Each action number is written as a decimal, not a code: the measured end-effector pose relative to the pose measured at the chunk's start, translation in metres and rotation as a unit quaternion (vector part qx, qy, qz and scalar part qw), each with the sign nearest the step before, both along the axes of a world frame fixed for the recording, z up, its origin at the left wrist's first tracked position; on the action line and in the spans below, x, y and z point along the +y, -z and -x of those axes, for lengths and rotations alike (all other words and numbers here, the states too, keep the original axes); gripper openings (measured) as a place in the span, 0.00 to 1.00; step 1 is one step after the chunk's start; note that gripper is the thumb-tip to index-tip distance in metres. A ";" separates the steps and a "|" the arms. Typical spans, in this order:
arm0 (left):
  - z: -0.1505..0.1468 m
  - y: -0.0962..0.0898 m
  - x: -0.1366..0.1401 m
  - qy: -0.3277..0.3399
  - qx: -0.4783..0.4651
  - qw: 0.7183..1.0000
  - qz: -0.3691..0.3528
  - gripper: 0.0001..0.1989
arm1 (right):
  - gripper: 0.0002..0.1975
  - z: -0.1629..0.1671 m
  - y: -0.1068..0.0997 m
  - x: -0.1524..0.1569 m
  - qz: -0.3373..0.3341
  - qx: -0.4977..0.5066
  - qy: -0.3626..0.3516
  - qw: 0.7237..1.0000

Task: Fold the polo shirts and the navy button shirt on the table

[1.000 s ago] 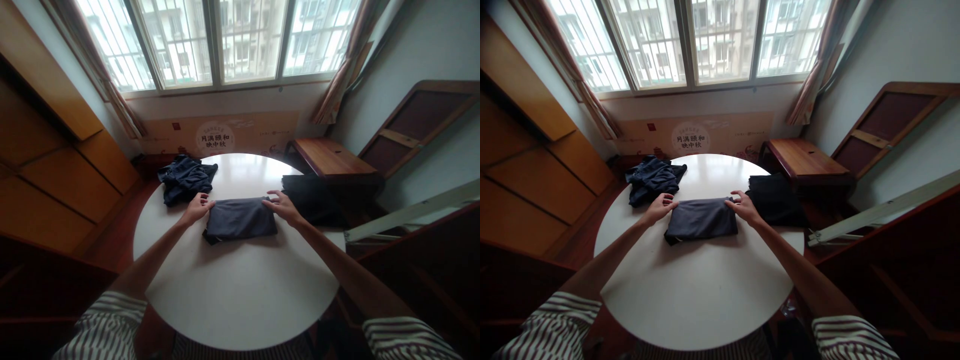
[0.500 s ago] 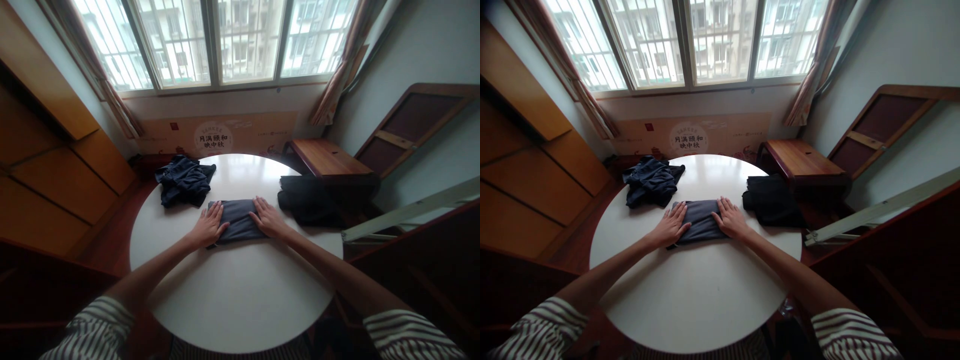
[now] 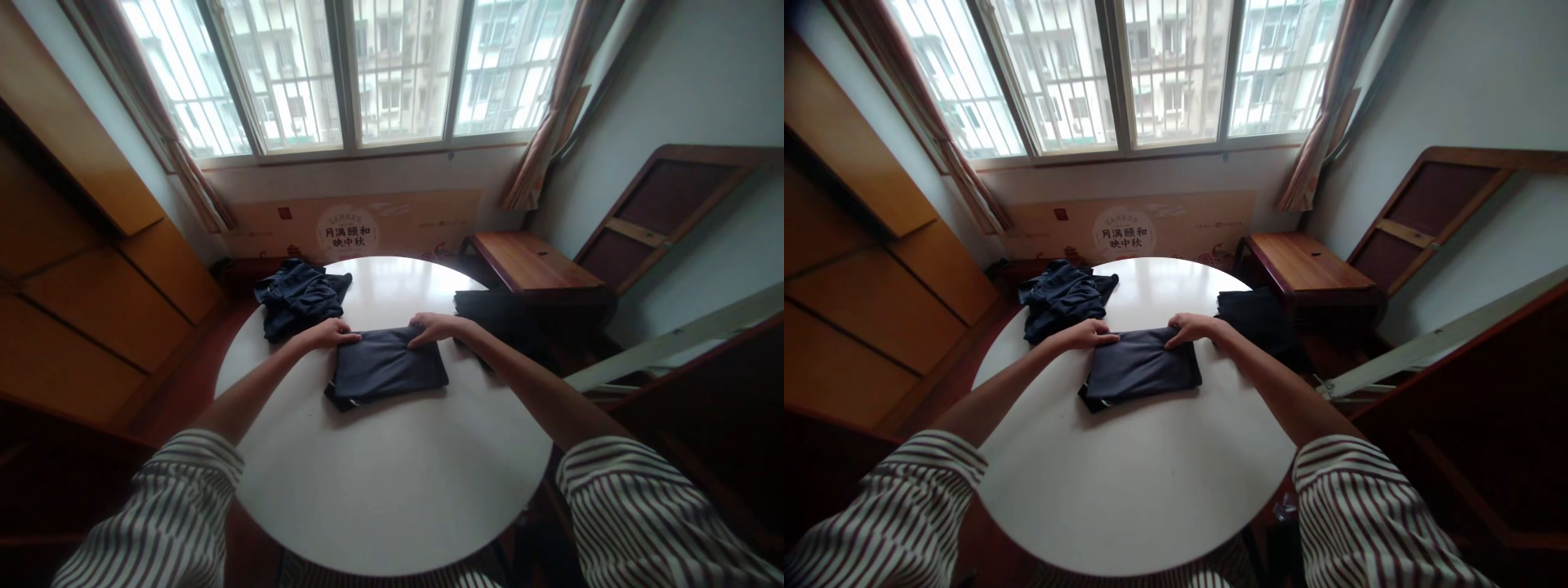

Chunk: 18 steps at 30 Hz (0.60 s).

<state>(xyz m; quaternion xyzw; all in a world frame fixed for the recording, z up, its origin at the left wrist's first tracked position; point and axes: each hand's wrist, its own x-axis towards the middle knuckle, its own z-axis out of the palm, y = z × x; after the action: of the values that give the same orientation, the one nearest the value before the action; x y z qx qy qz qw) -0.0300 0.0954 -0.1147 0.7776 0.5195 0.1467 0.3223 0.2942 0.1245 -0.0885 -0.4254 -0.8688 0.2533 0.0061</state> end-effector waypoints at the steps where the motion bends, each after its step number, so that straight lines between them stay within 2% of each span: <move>1: 0.001 0.000 -0.002 -0.012 0.012 1.000 -0.012 0.26 | 0.27 0.000 0.001 0.001 0.005 0.000 -0.001 1.000; 3: -0.002 0.000 -0.008 -0.021 0.017 0.998 -0.063 0.24 | 0.27 0.001 0.003 0.001 0.016 0.002 -0.001 1.000; 6: -0.017 -0.005 -0.016 0.037 -0.027 0.991 -0.129 0.19 | 0.28 0.004 0.004 0.002 0.037 0.002 -0.004 0.999; 9: -0.032 -0.008 -0.021 0.095 -0.042 0.988 -0.115 0.23 | 0.25 0.006 0.000 0.004 0.058 -0.004 -0.011 0.998; 13: -0.025 -0.011 -0.025 0.072 0.008 0.996 -0.048 0.21 | 0.21 0.003 -0.010 -0.003 0.049 0.006 -0.019 0.999; 16: -0.012 -0.026 -0.029 0.084 0.022 0.996 0.021 0.17 | 0.18 -0.003 -0.027 -0.020 -0.001 0.027 -0.032 0.999; 18: -0.010 -0.048 -0.035 0.087 0.014 0.995 -0.039 0.13 | 0.15 -0.009 -0.042 -0.034 -0.095 0.057 -0.035 0.993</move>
<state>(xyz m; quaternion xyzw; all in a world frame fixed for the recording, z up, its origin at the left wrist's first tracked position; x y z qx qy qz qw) -0.0201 0.0606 -0.0670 0.8341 0.4478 0.1276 0.2958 0.3030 0.0903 -0.0470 -0.3769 -0.9017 0.1935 0.0865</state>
